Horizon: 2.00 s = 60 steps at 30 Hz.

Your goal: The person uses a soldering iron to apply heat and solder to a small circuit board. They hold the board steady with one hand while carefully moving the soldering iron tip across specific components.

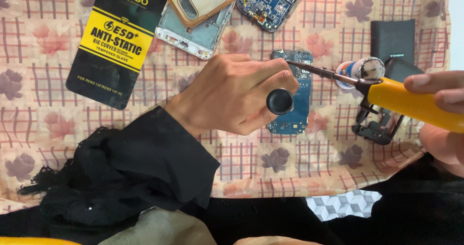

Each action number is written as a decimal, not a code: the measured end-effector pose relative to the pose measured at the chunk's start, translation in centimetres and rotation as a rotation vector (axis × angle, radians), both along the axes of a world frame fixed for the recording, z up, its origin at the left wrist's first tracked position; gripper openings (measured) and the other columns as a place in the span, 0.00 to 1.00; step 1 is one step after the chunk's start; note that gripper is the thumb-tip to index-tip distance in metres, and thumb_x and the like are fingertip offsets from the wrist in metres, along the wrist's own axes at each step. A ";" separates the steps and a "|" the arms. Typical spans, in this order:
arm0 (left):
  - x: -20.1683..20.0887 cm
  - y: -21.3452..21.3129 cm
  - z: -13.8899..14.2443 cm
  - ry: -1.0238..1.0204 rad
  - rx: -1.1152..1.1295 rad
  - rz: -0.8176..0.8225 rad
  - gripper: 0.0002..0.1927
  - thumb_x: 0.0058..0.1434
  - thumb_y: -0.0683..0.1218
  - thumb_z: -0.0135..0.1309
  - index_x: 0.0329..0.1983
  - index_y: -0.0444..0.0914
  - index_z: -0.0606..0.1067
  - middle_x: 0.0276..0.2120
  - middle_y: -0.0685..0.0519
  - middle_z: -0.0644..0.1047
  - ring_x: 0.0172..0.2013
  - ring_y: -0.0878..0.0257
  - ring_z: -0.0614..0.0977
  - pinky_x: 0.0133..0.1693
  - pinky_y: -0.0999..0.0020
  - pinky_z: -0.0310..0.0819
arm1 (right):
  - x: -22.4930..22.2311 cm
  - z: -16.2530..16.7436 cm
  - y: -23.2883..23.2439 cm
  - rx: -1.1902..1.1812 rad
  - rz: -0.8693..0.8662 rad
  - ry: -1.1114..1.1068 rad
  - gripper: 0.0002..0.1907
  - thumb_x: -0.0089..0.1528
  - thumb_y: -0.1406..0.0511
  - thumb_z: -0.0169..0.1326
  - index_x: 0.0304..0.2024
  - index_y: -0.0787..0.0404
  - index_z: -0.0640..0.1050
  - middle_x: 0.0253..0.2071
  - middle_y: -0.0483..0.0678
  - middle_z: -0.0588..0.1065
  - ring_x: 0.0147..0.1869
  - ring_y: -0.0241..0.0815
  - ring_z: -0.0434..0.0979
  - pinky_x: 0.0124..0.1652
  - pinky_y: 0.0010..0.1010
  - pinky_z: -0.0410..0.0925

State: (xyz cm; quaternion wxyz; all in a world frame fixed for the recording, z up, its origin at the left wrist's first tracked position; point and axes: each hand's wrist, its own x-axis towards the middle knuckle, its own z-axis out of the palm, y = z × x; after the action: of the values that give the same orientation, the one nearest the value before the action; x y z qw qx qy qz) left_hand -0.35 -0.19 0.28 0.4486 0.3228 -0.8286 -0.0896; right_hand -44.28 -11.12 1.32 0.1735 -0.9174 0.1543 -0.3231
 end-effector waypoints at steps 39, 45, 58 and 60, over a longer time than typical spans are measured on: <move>-0.1 0.0 0.1 -0.001 0.000 0.005 0.14 0.71 0.49 0.60 0.50 0.41 0.69 0.40 0.58 0.74 0.33 0.64 0.82 0.32 0.63 0.72 | 0.8 0.9 0.2 0.172 0.016 -0.002 0.14 0.75 0.62 0.41 0.60 0.59 0.64 0.53 0.60 0.76 0.46 0.46 0.84 0.46 0.30 0.82; 0.0 0.1 0.1 -0.011 -0.003 0.014 0.14 0.70 0.50 0.60 0.50 0.41 0.69 0.41 0.58 0.74 0.33 0.64 0.82 0.32 0.62 0.72 | 1.2 1.6 0.2 0.031 0.012 0.101 0.16 0.70 0.68 0.49 0.55 0.68 0.61 0.47 0.65 0.74 0.46 0.54 0.82 0.41 0.33 0.81; 0.0 0.0 0.2 -0.009 0.003 0.009 0.14 0.70 0.49 0.60 0.50 0.41 0.69 0.41 0.58 0.74 0.32 0.65 0.81 0.32 0.63 0.71 | 1.4 0.7 0.1 0.060 0.043 -0.030 0.20 0.64 0.63 0.53 0.54 0.67 0.64 0.52 0.55 0.71 0.54 0.57 0.82 0.47 0.41 0.84; 0.0 0.1 0.2 -0.010 0.002 0.010 0.14 0.70 0.49 0.60 0.50 0.41 0.69 0.41 0.58 0.74 0.32 0.64 0.81 0.32 0.62 0.71 | 1.5 0.9 0.4 0.060 0.026 -0.021 0.22 0.63 0.62 0.53 0.54 0.66 0.64 0.54 0.52 0.71 0.54 0.56 0.82 0.48 0.41 0.83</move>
State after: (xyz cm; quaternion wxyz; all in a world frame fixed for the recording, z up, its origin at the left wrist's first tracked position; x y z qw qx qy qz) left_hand -0.34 -0.13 0.48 0.4448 0.3277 -0.8290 -0.0864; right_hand -42.74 -10.74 2.27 0.2066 -0.9103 0.1502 -0.3259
